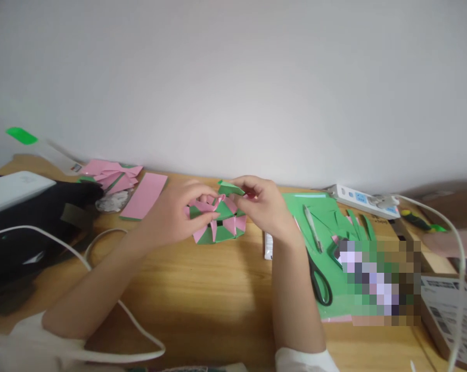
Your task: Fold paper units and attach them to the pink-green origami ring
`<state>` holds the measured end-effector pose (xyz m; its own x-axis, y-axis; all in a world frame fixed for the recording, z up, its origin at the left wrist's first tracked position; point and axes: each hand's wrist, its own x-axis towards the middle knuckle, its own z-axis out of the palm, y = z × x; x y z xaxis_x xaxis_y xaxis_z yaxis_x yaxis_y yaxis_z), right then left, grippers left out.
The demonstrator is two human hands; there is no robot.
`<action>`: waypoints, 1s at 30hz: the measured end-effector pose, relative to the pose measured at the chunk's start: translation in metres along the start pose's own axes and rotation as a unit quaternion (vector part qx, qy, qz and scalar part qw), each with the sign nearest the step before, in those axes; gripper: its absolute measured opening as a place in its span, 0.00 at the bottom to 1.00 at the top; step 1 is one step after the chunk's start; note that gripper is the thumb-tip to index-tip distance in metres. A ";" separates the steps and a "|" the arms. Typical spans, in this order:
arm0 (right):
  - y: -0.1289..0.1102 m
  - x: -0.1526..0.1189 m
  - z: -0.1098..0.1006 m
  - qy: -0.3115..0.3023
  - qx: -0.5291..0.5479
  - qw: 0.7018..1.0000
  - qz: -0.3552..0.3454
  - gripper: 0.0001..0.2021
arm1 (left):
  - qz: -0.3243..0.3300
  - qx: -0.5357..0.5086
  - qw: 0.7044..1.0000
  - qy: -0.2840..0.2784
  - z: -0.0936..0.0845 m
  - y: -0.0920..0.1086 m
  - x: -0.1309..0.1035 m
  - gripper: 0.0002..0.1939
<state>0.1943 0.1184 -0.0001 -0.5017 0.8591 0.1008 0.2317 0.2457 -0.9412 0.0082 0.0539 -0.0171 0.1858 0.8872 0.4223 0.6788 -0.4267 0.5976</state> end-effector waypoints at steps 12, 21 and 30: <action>-0.001 -0.001 0.000 -0.011 0.051 0.998 0.043 0.07 | 0.063 0.149 0.979 0.127 0.008 -0.007 0.000 0.07; 0.004 0.003 0.006 0.028 -0.053 0.998 -0.017 0.18 | -0.008 0.124 0.985 0.121 0.011 -0.009 0.001 0.09; 0.010 0.008 0.014 0.055 -0.151 0.985 -0.056 0.19 | -0.006 0.201 0.975 0.093 0.012 -0.014 0.003 0.08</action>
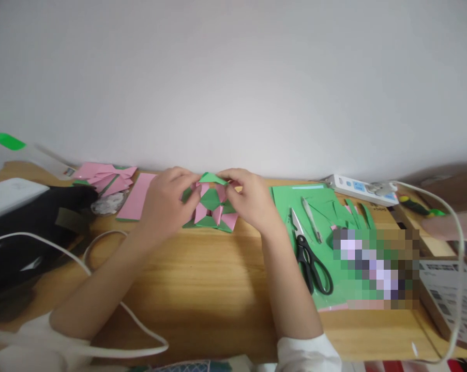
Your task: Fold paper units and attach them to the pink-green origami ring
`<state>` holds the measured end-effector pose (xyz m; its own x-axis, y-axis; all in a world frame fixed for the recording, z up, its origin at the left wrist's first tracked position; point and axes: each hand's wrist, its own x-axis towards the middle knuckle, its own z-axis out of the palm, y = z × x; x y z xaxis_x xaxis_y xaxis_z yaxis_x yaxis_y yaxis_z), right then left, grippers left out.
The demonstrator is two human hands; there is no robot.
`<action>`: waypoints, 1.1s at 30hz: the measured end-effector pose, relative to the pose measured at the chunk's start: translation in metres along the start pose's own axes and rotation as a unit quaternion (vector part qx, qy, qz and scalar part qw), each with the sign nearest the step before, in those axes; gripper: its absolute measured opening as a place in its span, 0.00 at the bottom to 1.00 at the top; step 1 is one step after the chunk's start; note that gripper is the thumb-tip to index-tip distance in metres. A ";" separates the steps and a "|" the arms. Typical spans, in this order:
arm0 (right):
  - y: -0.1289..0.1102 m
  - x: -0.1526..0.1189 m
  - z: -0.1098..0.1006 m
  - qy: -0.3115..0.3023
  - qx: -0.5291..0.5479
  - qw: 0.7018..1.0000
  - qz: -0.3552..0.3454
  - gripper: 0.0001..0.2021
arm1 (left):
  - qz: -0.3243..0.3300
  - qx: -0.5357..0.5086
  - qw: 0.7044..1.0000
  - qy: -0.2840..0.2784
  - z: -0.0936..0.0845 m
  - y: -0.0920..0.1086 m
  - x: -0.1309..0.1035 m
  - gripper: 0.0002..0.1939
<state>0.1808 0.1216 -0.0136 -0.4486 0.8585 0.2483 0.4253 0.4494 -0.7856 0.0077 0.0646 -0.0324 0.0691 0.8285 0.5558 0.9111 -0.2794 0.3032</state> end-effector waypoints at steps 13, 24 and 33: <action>0.018 0.008 0.001 -0.079 0.052 0.995 0.016 0.16 | -0.007 -0.076 0.982 -0.171 -0.008 -0.011 0.025 0.08; 0.015 0.006 -0.012 -0.133 0.130 0.981 0.050 0.13 | -0.079 -0.167 0.955 -0.231 -0.019 -0.015 0.030 0.08; 0.004 0.002 -0.017 -0.179 0.081 0.979 0.054 0.15 | -0.121 -0.191 0.927 -0.300 -0.030 -0.015 0.032 0.10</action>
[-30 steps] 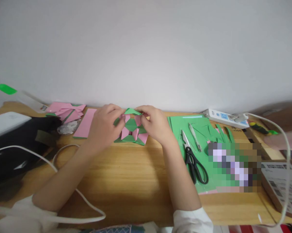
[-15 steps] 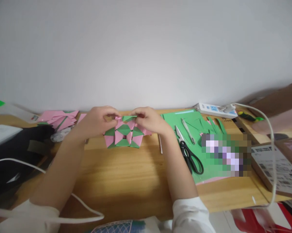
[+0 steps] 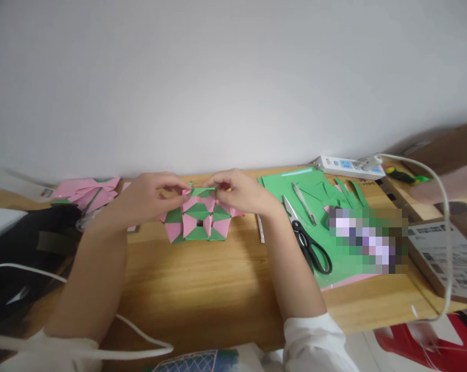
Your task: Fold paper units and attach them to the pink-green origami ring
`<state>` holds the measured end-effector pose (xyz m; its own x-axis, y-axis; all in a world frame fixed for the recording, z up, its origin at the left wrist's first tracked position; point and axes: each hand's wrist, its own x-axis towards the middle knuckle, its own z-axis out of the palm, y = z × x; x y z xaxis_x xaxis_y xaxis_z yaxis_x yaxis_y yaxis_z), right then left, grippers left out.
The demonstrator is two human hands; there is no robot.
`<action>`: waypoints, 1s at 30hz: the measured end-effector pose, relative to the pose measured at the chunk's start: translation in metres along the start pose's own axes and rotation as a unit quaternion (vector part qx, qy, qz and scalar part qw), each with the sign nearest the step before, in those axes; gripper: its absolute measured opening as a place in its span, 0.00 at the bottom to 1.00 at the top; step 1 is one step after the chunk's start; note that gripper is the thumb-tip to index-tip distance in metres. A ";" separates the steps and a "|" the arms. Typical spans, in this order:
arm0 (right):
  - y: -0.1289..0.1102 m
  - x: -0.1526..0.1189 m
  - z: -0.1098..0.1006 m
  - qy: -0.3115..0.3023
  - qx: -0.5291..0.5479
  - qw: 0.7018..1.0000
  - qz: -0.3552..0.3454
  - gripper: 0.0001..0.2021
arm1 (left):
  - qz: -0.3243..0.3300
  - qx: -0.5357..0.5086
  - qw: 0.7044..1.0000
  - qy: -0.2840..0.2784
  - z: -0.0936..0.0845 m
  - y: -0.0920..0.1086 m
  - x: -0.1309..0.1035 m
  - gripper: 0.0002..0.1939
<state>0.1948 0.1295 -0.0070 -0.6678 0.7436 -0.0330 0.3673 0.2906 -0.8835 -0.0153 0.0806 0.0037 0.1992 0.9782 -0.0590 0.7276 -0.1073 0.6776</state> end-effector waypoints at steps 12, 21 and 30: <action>-0.005 -0.004 -0.001 -0.029 0.012 0.999 0.001 0.08 | -0.025 0.006 0.998 -0.049 -0.009 0.006 -0.004 0.07; -0.006 -0.004 0.000 -0.029 -0.009 0.999 -0.009 0.10 | -0.041 -0.018 0.998 -0.053 -0.012 0.006 -0.006 0.07; -0.011 -0.008 0.000 -0.034 -0.004 0.998 -0.060 0.14 | 0.045 -0.004 0.996 -0.074 -0.013 0.001 -0.010 0.05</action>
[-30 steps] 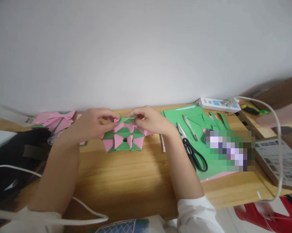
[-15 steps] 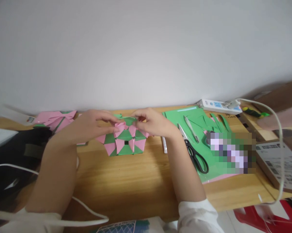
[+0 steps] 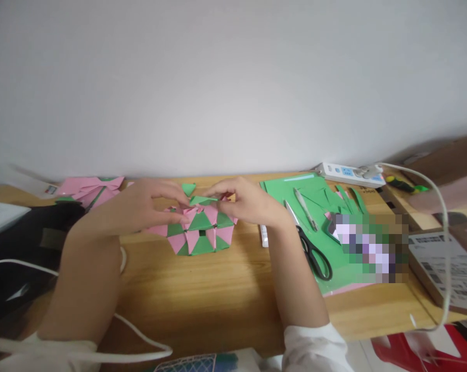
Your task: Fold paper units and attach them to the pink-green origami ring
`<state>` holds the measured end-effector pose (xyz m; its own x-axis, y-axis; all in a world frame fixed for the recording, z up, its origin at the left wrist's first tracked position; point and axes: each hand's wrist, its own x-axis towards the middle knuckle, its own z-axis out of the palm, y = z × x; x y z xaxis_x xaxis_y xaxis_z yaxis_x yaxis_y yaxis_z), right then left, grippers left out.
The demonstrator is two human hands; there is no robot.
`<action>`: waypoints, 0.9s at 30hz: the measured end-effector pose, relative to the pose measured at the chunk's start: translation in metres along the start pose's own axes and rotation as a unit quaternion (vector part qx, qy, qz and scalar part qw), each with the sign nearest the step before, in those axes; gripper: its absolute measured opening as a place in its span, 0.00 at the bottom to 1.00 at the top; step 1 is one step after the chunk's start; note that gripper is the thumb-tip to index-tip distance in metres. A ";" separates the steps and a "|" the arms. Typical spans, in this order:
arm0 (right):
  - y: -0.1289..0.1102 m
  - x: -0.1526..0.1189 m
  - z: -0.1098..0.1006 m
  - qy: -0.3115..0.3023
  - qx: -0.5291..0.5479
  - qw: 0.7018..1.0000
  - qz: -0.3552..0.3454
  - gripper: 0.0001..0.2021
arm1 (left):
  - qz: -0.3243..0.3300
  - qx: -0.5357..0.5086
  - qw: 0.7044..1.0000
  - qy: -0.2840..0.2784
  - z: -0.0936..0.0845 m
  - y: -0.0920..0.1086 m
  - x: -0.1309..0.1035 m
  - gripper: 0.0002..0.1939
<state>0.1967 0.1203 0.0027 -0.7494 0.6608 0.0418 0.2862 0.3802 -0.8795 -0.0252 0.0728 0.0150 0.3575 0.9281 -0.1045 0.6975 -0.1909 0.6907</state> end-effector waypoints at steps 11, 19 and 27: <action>-0.009 -0.012 -0.005 -0.057 -0.073 0.995 -0.032 0.17 | 0.104 0.027 0.993 -0.048 0.001 0.004 -0.006 0.06; -0.021 -0.016 0.000 -0.122 -0.097 0.988 -0.023 0.16 | 0.121 0.024 0.986 -0.110 0.002 0.009 -0.008 0.09; -0.020 -0.017 0.001 -0.135 -0.100 0.986 -0.018 0.17 | 0.160 0.017 0.980 -0.120 0.002 0.007 -0.005 0.09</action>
<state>0.2029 0.1010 0.0194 -0.8855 0.4577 -0.0802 0.3476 0.5380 -0.7679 -0.0211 0.0661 0.0189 0.6937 0.7182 -0.0548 0.5450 -0.4736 0.6919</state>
